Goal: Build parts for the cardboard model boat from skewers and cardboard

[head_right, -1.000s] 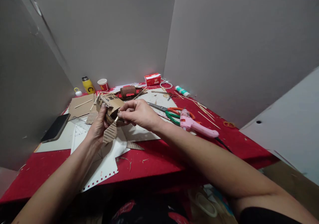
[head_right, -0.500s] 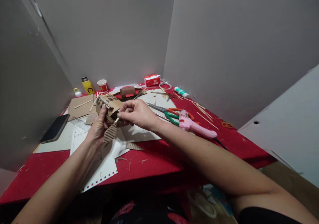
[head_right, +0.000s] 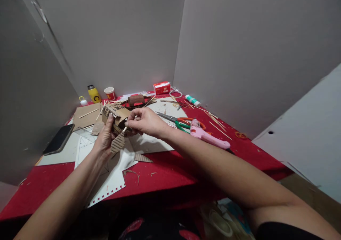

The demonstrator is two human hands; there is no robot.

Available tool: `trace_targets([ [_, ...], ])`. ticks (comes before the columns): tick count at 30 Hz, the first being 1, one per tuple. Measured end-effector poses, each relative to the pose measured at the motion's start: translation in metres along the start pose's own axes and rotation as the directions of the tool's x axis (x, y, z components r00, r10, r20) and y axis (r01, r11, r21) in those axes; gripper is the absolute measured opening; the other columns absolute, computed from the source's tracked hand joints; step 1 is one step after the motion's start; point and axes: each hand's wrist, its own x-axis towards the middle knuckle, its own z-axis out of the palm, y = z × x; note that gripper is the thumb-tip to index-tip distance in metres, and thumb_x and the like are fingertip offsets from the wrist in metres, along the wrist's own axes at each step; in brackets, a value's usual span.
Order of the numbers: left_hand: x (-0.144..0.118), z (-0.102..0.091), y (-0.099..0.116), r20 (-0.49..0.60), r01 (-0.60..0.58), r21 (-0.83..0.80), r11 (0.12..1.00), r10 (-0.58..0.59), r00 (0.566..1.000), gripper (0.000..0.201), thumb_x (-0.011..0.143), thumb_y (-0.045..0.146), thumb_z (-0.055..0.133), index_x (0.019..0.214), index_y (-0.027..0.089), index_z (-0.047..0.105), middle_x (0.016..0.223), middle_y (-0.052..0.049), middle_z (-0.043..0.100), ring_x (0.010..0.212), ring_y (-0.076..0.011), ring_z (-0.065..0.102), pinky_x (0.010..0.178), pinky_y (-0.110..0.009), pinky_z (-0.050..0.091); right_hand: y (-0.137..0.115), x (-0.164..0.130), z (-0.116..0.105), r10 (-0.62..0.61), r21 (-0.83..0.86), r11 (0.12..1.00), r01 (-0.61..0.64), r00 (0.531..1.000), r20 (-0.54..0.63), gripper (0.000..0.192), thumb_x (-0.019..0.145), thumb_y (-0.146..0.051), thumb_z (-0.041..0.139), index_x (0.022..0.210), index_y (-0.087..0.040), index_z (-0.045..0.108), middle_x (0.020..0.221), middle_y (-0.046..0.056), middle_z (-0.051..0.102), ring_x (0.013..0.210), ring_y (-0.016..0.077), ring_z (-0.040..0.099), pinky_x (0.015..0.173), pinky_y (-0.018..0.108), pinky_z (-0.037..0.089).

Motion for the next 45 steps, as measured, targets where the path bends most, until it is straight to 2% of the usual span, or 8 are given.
trace_targets([
  [11, 0.002, -0.002, 0.001, 0.021, 0.013, -0.022, 1.000, -0.013, 1.000, 0.054, 0.078, 0.038, 0.074, 0.125, 0.021, 0.055, 0.108, -0.010, 0.074, 0.101, -0.0271, 0.070, 0.089, -0.043, 0.055, -0.016, 0.001, 0.002, 0.038, -0.055, 0.998, -0.037, 0.999, 0.014, 0.013, 0.071, -0.009, 0.068, 0.068, -0.017, 0.057, 0.047, -0.002, 0.060, 0.041, 0.0080, 0.052, 0.036, 0.018, 0.034],
  [18, 0.001, -0.002, 0.001, -0.028, 0.021, -0.007, 1.000, -0.022, 0.999, 0.051, 0.078, 0.036, 0.075, 0.121, 0.017, 0.057, 0.103, -0.012, 0.075, 0.099, -0.0277, 0.070, 0.089, -0.043, 0.056, -0.013, 0.004, 0.004, 0.057, -0.078, 0.995, -0.057, 0.998, 0.007, 0.016, 0.072, -0.008, 0.066, 0.065, -0.018, 0.054, 0.047, -0.002, 0.059, 0.040, 0.0076, 0.051, 0.036, 0.019, 0.033],
  [24, 0.003, -0.003, 0.002, 0.027, 0.031, -0.053, 0.998, -0.029, 0.999, 0.049, 0.079, 0.038, 0.073, 0.121, 0.018, 0.058, 0.107, -0.012, 0.074, 0.102, -0.0275, 0.069, 0.091, -0.046, 0.054, -0.021, 0.005, 0.004, 0.045, -0.100, 0.994, -0.045, 0.999, 0.003, 0.006, 0.075, -0.012, 0.066, 0.072, -0.016, 0.062, 0.044, -0.002, 0.058, 0.035, 0.0069, 0.046, 0.034, 0.020, 0.031],
  [30, -0.001, 0.003, 0.020, 0.062, 0.005, -0.085, 0.996, 0.000, 0.998, 0.042, 0.083, 0.044, 0.066, 0.115, 0.017, 0.063, 0.105, -0.012, 0.074, 0.107, -0.0306, 0.066, 0.094, -0.053, 0.052, -0.026, 0.000, -0.003, -0.081, -0.044, 0.996, 0.077, 0.992, -0.094, 0.010, 0.079, -0.023, 0.066, 0.085, -0.016, 0.065, 0.046, -0.004, 0.059, 0.033, 0.0056, 0.041, 0.034, 0.020, 0.029],
  [35, -0.002, 0.002, 0.039, 0.107, -0.046, -0.089, 0.995, 0.056, 0.993, 0.047, 0.085, 0.049, 0.062, 0.126, 0.025, 0.058, 0.111, -0.010, 0.072, 0.110, -0.0308, 0.065, 0.093, -0.055, 0.051, -0.014, -0.007, -0.005, -0.193, 0.112, 0.967, 0.227, 0.946, -0.259, 0.020, 0.078, -0.037, 0.068, 0.077, -0.018, 0.063, 0.048, -0.004, 0.057, 0.036, 0.0059, 0.040, 0.035, 0.021, 0.028],
  [38, 0.000, -0.004, 0.046, 0.139, -0.043, -0.071, 0.997, 0.053, 0.989, 0.048, 0.084, 0.051, 0.061, 0.127, 0.028, 0.057, 0.107, -0.009, 0.073, 0.102, -0.0295, 0.068, 0.090, -0.055, 0.053, -0.008, -0.008, -0.002, -0.197, 0.127, 0.963, 0.236, 0.946, -0.257, 0.025, 0.077, -0.042, 0.068, 0.071, -0.018, 0.060, 0.050, -0.004, 0.056, 0.036, 0.0055, 0.040, 0.035, 0.021, 0.028],
  [41, 0.003, -0.011, 0.050, 0.103, -0.028, -0.104, 0.994, 0.039, 0.994, 0.043, 0.086, 0.049, 0.060, 0.124, 0.029, 0.058, 0.098, -0.006, 0.075, 0.096, -0.0271, 0.070, 0.090, -0.053, 0.053, -0.004, -0.008, 0.001, -0.190, 0.141, 0.964, 0.227, 0.953, -0.236, 0.031, 0.077, -0.044, 0.067, 0.064, -0.019, 0.054, 0.051, -0.004, 0.056, 0.037, 0.0050, 0.041, 0.035, 0.020, 0.028],
  [45, 0.003, -0.013, 0.057, 0.064, -0.009, -0.157, 0.988, 0.019, 0.998, 0.037, 0.091, 0.049, 0.052, 0.118, 0.026, 0.062, 0.091, -0.004, 0.076, 0.094, -0.0238, 0.070, 0.091, -0.048, 0.054, 0.000, -0.006, 0.010, -0.164, 0.152, 0.969, 0.195, 0.967, -0.194, 0.027, 0.080, -0.041, 0.064, 0.070, -0.018, 0.052, 0.063, -0.002, 0.061, 0.041, 0.0045, 0.045, 0.036, 0.018, 0.030],
])
